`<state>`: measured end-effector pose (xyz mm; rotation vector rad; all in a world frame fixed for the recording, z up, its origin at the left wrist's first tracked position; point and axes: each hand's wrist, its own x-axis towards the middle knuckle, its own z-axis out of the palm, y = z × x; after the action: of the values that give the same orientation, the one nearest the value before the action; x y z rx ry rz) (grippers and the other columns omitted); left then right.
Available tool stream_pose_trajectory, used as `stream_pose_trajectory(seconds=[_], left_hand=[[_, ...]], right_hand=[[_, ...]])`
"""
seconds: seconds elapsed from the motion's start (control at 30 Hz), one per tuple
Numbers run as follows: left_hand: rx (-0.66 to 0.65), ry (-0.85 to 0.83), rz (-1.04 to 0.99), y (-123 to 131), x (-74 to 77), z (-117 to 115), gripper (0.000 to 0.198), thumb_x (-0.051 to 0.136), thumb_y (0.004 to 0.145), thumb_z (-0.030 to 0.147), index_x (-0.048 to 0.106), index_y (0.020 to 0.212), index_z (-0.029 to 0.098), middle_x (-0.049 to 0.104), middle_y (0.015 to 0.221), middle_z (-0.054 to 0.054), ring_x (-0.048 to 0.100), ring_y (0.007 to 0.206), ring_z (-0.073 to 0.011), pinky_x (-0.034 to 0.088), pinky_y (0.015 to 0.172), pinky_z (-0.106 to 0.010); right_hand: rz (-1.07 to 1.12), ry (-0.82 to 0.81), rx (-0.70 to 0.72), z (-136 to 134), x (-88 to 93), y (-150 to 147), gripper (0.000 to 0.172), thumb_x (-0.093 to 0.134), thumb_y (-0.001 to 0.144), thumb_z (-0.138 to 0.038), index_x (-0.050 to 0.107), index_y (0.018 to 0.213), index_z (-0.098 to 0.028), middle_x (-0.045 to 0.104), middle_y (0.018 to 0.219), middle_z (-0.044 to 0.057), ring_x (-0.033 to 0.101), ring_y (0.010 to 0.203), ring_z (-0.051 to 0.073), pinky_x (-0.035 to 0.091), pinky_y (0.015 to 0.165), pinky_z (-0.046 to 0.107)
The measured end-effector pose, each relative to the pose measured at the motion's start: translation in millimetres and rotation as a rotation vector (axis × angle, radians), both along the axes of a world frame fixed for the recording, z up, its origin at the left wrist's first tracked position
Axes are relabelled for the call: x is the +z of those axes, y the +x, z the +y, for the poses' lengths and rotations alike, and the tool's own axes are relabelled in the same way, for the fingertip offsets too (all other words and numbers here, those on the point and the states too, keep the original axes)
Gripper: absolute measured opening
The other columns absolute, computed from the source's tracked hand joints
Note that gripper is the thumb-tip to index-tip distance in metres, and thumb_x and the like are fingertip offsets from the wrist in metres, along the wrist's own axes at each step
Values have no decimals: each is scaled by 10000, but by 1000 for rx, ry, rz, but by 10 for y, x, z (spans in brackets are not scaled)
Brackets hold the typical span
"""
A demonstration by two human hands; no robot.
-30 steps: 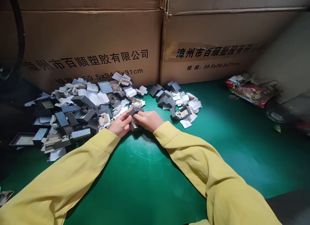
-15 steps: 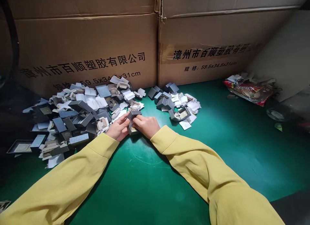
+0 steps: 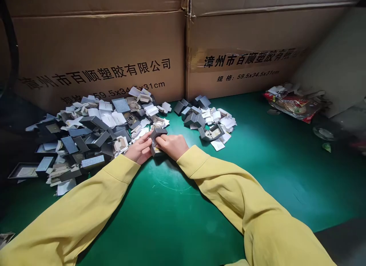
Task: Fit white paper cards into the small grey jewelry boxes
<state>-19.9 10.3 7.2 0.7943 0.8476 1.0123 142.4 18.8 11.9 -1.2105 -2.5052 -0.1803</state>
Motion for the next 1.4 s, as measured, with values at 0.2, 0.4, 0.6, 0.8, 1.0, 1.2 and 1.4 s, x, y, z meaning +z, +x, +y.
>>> stream_pose_trajectory(seconds=[0.2,0.4,0.6,0.8,1.0,1.2,1.4], left_hand=[[15,33,20,9,-2,-9,558,698,670,276,535,1201,217,638,1022,-62,609,755,-148,498,629,-245],[31,14,21,-8,-12,1,512,707,662,267,571,1154,227,622,1087,-57,608,834,-172,503,695,-273],[33,79,60,-9,-28,-9,526,697,674,289,562,1178,222,605,1127,-57,596,912,-181,491,756,-276],[60,36,-65,-54,-20,8,453,669,688,210,567,1129,204,649,1000,-47,626,803,-152,507,729,-287],[45,12,-226,-89,96,-21,403,581,728,177,512,1125,192,620,1085,-79,597,995,-274,479,838,-463],[33,5,-221,-78,137,-45,386,510,780,181,476,1164,161,618,1085,-99,555,1068,-310,441,890,-502],[9,-15,-237,-95,62,2,410,527,760,175,471,1166,167,610,1099,-109,581,1025,-288,466,859,-488]], right_hand=[[-54,-28,41,-26,60,-4,325,299,945,-324,589,879,-191,624,786,34,549,643,105,153,487,275],[28,-10,72,25,-20,11,308,330,931,-376,582,886,-206,617,826,15,535,639,94,169,485,262],[56,-25,120,22,-60,39,306,316,937,-347,588,936,-209,618,893,22,538,653,91,244,491,238],[230,3,172,6,-116,115,305,320,932,-322,571,1083,-238,638,1033,30,595,815,107,381,604,207],[532,-123,-194,323,-160,151,340,321,908,-298,548,1127,-172,625,1053,62,584,881,135,440,762,240],[241,-244,-503,606,-101,-96,369,480,809,-466,582,1057,-213,565,1051,107,557,935,244,450,678,328],[283,-271,-491,631,-151,-138,250,446,840,-424,562,1000,-271,555,1043,44,551,908,206,437,654,304]])
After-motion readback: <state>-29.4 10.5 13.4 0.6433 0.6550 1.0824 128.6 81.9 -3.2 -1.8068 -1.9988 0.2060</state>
